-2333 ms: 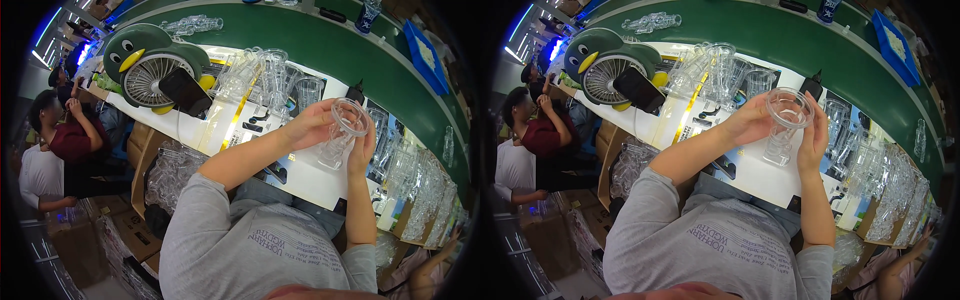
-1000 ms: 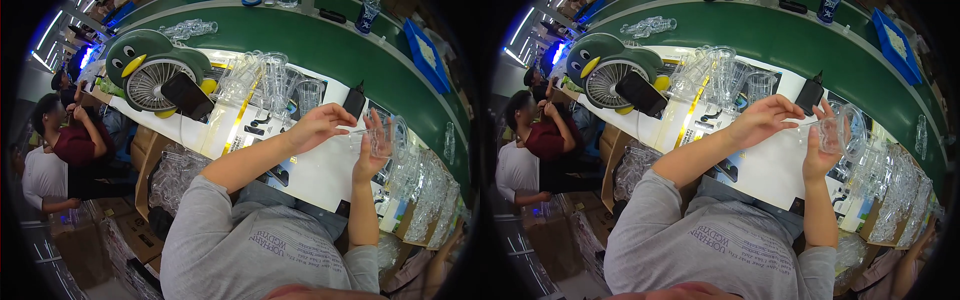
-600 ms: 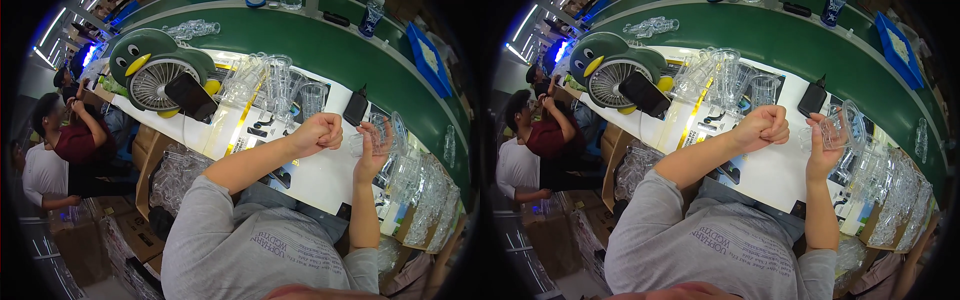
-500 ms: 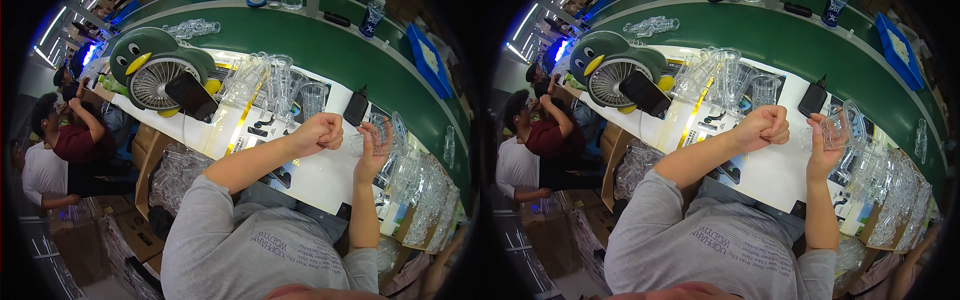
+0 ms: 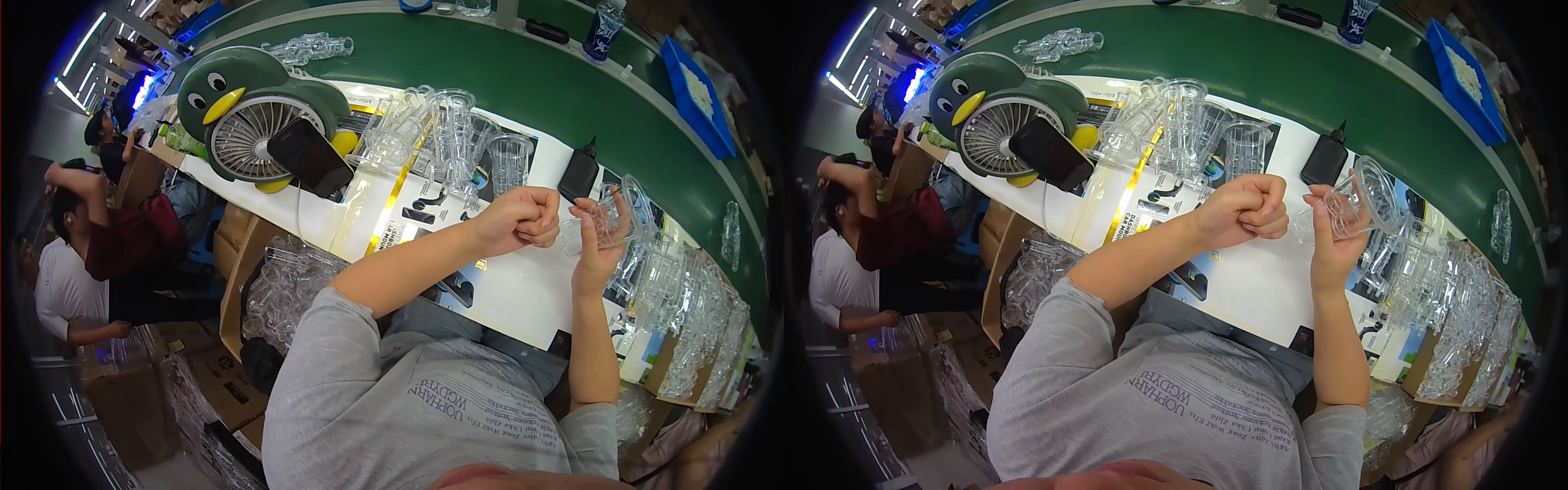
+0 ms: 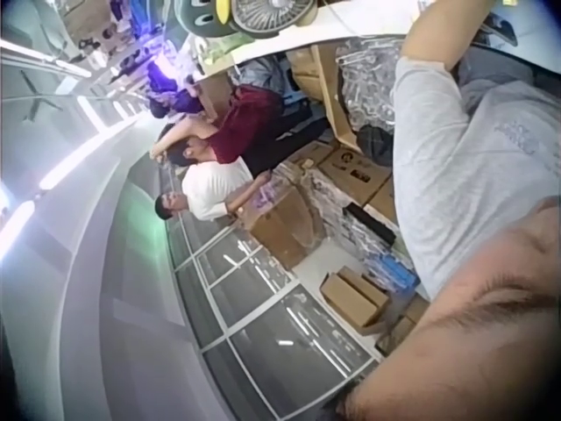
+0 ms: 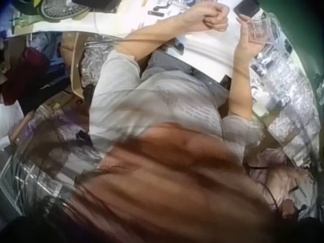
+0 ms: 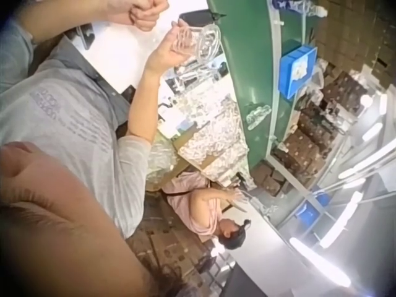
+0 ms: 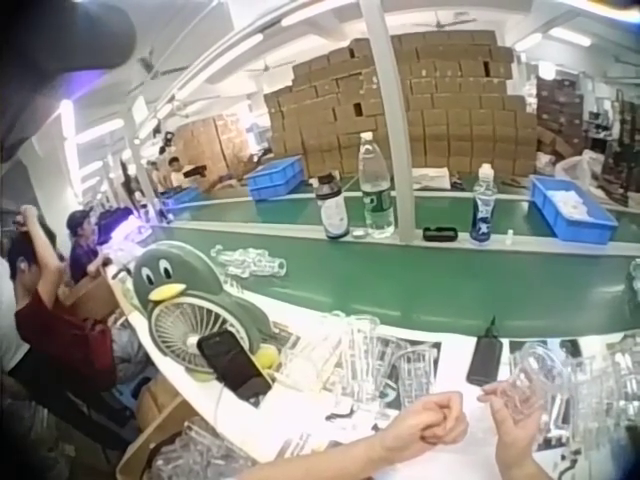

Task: Applying liquid from a squeeze bottle to plastic components and assembling them into a larger transparent housing on a production line.

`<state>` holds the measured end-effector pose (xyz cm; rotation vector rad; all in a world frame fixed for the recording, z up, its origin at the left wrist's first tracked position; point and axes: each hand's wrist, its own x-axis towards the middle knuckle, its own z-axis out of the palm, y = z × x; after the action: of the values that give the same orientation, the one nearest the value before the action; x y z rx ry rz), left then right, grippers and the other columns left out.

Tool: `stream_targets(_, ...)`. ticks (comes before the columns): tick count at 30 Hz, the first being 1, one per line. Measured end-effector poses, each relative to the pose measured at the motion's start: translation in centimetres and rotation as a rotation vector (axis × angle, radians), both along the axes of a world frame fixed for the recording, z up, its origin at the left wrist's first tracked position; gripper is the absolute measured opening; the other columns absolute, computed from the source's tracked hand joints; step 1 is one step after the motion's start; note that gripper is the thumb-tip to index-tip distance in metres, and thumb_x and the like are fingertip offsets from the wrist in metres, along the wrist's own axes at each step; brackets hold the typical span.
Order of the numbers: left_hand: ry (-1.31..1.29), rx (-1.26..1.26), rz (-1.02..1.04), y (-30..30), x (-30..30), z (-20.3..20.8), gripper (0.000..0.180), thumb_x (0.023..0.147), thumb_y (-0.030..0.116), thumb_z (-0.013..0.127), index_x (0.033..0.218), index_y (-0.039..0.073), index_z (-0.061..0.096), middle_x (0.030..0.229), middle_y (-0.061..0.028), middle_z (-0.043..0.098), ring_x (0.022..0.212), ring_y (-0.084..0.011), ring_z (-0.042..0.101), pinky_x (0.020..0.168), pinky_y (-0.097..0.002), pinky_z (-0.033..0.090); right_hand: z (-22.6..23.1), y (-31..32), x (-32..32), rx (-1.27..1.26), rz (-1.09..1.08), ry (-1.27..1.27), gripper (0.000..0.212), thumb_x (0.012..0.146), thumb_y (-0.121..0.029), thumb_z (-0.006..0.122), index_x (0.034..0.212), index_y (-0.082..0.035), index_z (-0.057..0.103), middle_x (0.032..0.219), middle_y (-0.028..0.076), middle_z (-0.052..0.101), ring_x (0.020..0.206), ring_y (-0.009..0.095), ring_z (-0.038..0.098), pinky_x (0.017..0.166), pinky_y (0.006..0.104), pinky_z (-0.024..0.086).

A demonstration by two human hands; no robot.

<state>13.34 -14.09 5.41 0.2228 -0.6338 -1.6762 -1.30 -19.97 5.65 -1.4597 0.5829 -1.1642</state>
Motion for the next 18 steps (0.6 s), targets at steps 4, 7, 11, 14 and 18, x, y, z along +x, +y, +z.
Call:
stream_targets(4, 0.037, -0.027, -0.062, -0.6, -0.2, -0.1, 0.010, 0.069, -0.002, 0.037, 0.065, 0.005, 0.043, 0.046, 0.0025, 0.028, 0.043, -0.0096, 0.025, 0.048, -0.0260, 0.025, -0.4, -0.7, -0.5, -0.018, -0.004, 0.009, 0.050, 0.082, -0.005, 0.054, 0.127, -0.001, 0.030, 0.098, 0.017, 0.057, 0.088, 0.018, 0.057, 0.083, 0.0297, 0.042)
stream_targets(7, -0.028, -0.063, -0.035, -1.0, 0.0, -0.3, 0.010, 0.074, 0.007, 0.039, 0.063, 0.007, 0.041, 0.045, 0.0029, 0.025, 0.045, -0.0105, 0.026, 0.049, -0.0263, 0.025, -1.2, -1.4, -0.6, -0.061, 0.001, 0.041, 0.051, 0.082, -0.002, 0.054, 0.127, -0.003, 0.031, 0.097, 0.016, 0.058, 0.086, 0.019, 0.058, 0.081, 0.0289, 0.044)
stream_targets(11, -0.083, -0.049, 0.038, -0.3, 0.2, 0.2, 0.020, 0.080, 0.012, 0.040, 0.061, 0.008, 0.039, 0.045, 0.0025, 0.027, 0.043, -0.0109, 0.027, 0.048, -0.0273, 0.024, -0.6, -0.5, 0.8, 0.032, 0.022, -0.105, 0.032, 0.080, -0.001, 0.057, 0.111, 0.000, 0.051, 0.097, 0.009, 0.059, 0.086, 0.018, 0.059, 0.079, 0.0304, 0.046)
stream_targets(14, -0.064, -0.023, 0.014, -0.1, -0.2, 0.6, 0.023, 0.085, 0.017, 0.040, 0.064, 0.008, 0.040, 0.046, 0.0034, 0.029, 0.043, -0.0091, 0.029, 0.049, -0.0254, 0.025, -1.9, -1.6, 0.2, -0.055, 0.032, 0.078, 0.042, 0.078, -0.001, 0.058, 0.118, -0.001, 0.044, 0.097, 0.009, 0.059, 0.087, 0.017, 0.059, 0.079, 0.0298, 0.046)
stream_targets(18, -0.020, 0.013, -0.026, -0.1, -0.9, 0.6, 0.026, 0.085, 0.021, 0.039, 0.062, 0.008, 0.039, 0.046, 0.0014, 0.031, 0.044, -0.0095, 0.029, 0.049, -0.0244, 0.027, -0.5, -0.8, -0.4, 0.080, 0.094, 0.023, 0.054, 0.078, -0.002, 0.060, 0.125, -0.003, 0.033, 0.095, 0.007, 0.059, 0.089, 0.014, 0.058, 0.081, 0.0276, 0.045)
